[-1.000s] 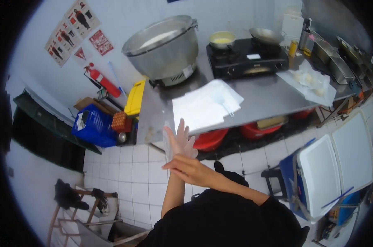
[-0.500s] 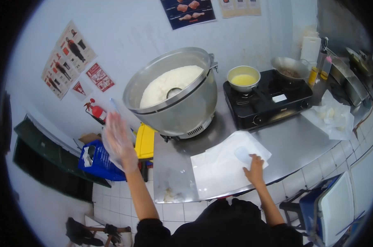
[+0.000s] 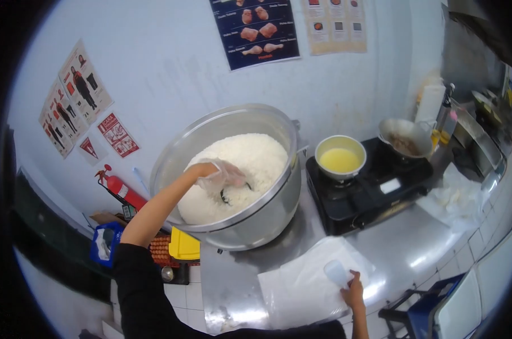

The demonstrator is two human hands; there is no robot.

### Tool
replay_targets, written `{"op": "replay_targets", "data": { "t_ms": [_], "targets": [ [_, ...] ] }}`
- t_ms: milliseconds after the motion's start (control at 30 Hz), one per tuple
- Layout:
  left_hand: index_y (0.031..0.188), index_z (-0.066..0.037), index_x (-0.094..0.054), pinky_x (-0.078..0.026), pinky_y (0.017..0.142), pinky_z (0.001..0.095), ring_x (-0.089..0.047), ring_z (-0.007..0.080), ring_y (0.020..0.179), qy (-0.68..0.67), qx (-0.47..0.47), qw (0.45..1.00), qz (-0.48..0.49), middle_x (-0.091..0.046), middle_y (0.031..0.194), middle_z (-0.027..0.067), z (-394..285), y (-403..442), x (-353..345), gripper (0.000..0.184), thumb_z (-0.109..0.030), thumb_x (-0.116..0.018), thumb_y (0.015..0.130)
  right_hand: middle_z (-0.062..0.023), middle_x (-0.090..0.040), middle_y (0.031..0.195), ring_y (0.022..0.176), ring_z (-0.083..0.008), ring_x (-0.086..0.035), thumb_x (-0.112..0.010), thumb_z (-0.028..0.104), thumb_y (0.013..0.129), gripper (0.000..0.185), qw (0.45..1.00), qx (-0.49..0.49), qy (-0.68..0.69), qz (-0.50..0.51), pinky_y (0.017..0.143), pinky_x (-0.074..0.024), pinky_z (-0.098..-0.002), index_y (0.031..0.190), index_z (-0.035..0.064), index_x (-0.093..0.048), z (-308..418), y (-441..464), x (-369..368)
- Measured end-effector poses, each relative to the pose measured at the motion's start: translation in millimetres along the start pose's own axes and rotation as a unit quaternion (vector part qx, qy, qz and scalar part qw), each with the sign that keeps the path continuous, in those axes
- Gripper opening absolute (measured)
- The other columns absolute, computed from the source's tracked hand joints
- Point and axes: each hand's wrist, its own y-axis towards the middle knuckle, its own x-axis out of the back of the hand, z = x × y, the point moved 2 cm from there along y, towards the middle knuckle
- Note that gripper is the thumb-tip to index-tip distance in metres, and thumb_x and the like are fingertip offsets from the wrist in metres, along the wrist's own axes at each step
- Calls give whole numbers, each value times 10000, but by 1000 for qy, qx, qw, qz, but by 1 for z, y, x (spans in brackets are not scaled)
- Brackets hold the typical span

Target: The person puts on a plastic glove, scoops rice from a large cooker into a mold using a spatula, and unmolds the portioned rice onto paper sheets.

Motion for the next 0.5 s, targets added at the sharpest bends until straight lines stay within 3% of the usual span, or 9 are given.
{"op": "replay_targets", "data": {
  "t_ms": [67,167,267,367,500],
  "targets": [
    [1289,-150,-596,-395,1029,378,-537,306,1202,61,3,998,26,-578,1312,134,-10,9,-9,663,-640,-576,843,-63,-523,696,630,-208,-545,-823,20,609,814,999,-21,37,31,595,-462,-346,1294,90,-389,-1,5,6],
    [1324,-145,-557,-391,1030,364,-530,309,1209,31,67,996,56,-588,1288,144,-18,11,-13,660,-638,-505,888,-63,-511,692,627,-222,-546,-818,4,614,848,994,-43,23,100,617,-482,-344,1326,88,-366,10,13,18],
    [1317,-134,-556,-413,1003,378,-547,303,1177,18,45,996,73,-589,1273,159,-24,13,-19,591,-580,-427,951,-60,-503,695,623,-209,-533,-827,15,620,853,988,-45,15,146,615,-472,-340,1332,99,-363,17,21,25],
    [1244,-106,-592,-446,943,410,-591,319,1073,105,13,994,-41,-623,1170,187,-14,18,-39,524,-509,-371,993,-27,-470,633,551,-158,-477,-845,4,592,893,988,-41,21,150,537,-427,-313,1334,95,-357,13,27,22],
    [1121,-66,-615,-466,862,446,-614,352,937,128,14,991,-46,-642,988,204,-17,23,-46,453,-449,-409,992,-33,-461,609,550,-186,-492,-824,-3,602,892,984,-67,23,162,565,-444,-327,1352,107,-352,29,29,28]
  ]
}}
